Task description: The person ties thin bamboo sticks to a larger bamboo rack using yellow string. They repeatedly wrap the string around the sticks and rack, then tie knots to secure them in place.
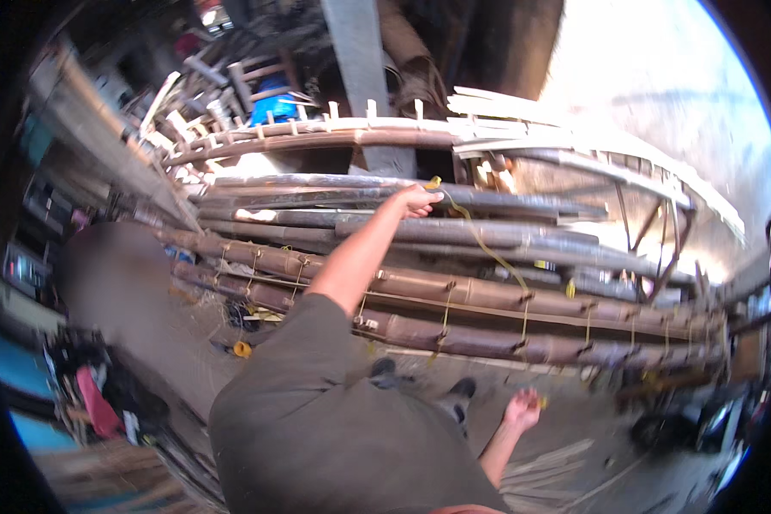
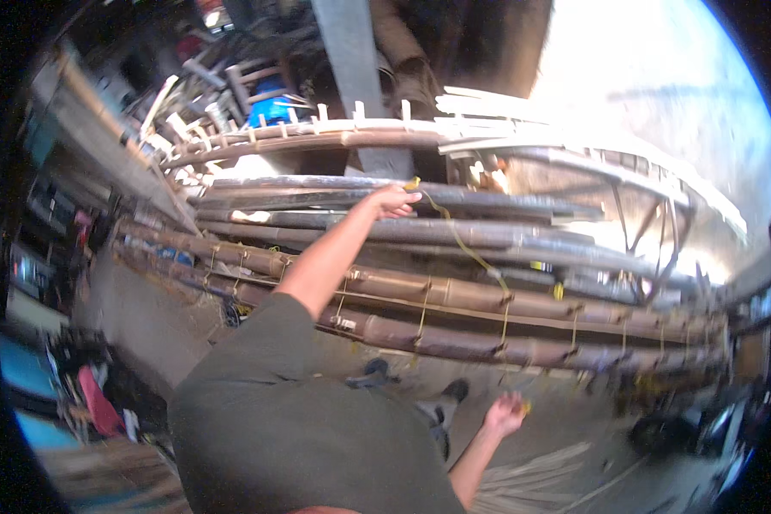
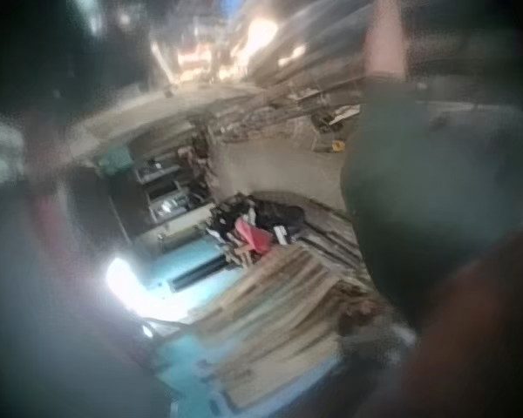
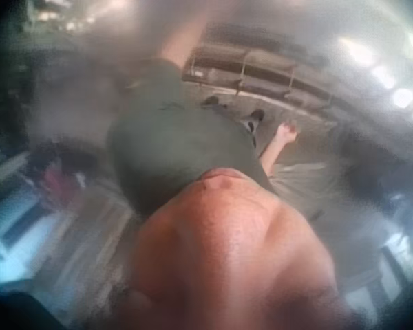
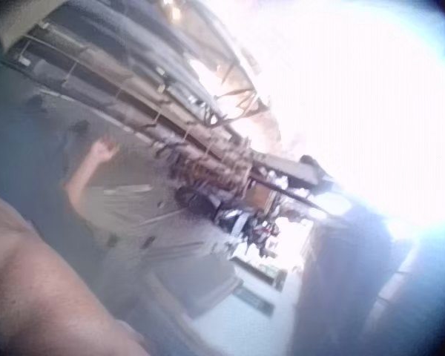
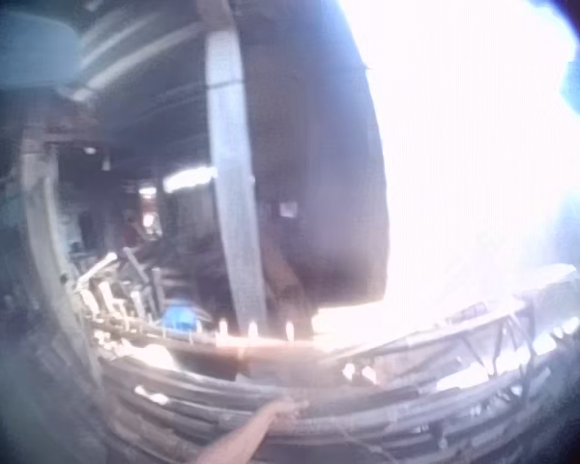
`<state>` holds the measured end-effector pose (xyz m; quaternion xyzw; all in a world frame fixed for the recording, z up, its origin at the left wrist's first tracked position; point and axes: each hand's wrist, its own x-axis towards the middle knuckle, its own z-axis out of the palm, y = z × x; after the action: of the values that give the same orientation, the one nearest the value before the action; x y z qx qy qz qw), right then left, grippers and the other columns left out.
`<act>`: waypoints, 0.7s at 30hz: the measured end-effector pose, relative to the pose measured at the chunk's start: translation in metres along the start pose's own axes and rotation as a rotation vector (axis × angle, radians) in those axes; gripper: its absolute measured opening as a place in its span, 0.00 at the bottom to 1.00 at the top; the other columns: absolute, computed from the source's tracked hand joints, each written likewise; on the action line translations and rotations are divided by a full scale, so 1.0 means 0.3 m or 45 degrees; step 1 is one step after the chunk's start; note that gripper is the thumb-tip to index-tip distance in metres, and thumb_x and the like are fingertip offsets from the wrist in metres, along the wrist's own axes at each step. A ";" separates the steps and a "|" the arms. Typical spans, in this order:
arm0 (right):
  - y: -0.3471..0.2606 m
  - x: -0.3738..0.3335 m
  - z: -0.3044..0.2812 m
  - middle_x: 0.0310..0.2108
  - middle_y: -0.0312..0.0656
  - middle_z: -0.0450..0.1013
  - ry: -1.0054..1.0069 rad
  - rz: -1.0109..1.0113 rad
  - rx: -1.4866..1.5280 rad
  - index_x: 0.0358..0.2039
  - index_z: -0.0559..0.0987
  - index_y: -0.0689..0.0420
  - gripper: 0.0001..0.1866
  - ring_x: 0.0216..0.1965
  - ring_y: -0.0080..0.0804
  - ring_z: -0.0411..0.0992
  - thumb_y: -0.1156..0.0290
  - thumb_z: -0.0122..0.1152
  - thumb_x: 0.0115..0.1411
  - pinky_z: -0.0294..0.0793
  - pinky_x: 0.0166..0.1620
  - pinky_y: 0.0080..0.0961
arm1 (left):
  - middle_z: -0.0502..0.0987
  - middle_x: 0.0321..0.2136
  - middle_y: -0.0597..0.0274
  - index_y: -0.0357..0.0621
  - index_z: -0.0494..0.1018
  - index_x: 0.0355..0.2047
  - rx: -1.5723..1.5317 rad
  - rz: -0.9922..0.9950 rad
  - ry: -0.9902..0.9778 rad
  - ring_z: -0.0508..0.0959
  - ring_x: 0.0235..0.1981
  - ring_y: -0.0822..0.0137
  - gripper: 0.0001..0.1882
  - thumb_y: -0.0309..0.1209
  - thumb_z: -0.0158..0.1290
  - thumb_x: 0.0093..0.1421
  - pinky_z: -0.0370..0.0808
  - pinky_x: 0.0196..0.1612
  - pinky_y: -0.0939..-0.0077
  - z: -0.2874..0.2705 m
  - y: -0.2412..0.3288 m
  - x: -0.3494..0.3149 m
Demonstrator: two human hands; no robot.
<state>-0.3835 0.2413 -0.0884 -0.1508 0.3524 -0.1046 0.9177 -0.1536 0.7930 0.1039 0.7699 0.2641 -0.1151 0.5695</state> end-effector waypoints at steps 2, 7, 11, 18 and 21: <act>0.125 -0.086 -0.009 0.53 0.53 0.64 -0.087 0.469 -0.268 0.48 0.65 0.58 0.18 0.54 0.43 0.65 0.59 0.49 0.65 0.66 0.57 0.46 | 0.79 0.37 0.45 0.33 0.75 0.44 0.782 0.251 -0.058 0.79 0.41 0.59 0.30 0.52 0.54 0.60 0.74 0.45 0.64 -0.033 -0.009 -0.117; 0.451 -0.507 0.240 0.51 0.50 0.71 -0.605 1.232 -0.909 0.53 0.71 0.62 0.23 0.51 0.37 0.71 0.56 0.44 0.69 0.73 0.54 0.36 | 0.78 0.39 0.39 0.34 0.75 0.40 0.593 0.573 -0.087 0.78 0.43 0.46 0.19 0.40 0.47 0.63 0.73 0.47 0.62 0.073 -0.238 -0.414; 0.592 -0.628 0.387 0.39 0.42 0.74 -0.352 0.862 -0.590 0.43 0.74 0.61 0.23 0.38 0.30 0.73 0.51 0.46 0.67 0.75 0.46 0.31 | 0.77 0.43 0.42 0.44 0.72 0.50 0.784 0.656 -0.275 0.75 0.49 0.46 0.19 0.38 0.49 0.62 0.64 0.56 0.46 0.258 -0.429 -0.585; 0.695 -0.649 0.379 0.41 0.37 0.71 0.154 0.501 -0.436 0.46 0.74 0.55 0.24 0.45 0.32 0.66 0.47 0.46 0.65 0.61 0.53 0.31 | 0.81 0.37 0.57 0.51 0.75 0.42 0.690 0.698 0.025 0.79 0.43 0.52 0.13 0.41 0.52 0.60 0.57 0.53 0.45 0.422 -0.415 -0.585; 0.636 -0.621 0.507 0.28 0.32 0.68 -0.222 0.033 -0.314 0.33 0.75 0.52 0.13 0.35 0.27 0.67 0.59 0.47 0.66 0.67 0.42 0.30 | 0.81 0.36 0.52 0.49 0.75 0.40 0.789 0.685 0.077 0.79 0.41 0.51 0.13 0.41 0.53 0.60 0.60 0.51 0.51 0.432 -0.388 -0.631</act>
<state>-0.3999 0.5058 0.0669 -0.2663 0.2836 -0.0352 0.9206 -0.3580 0.6439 0.0571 0.9496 0.0228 -0.0137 0.3125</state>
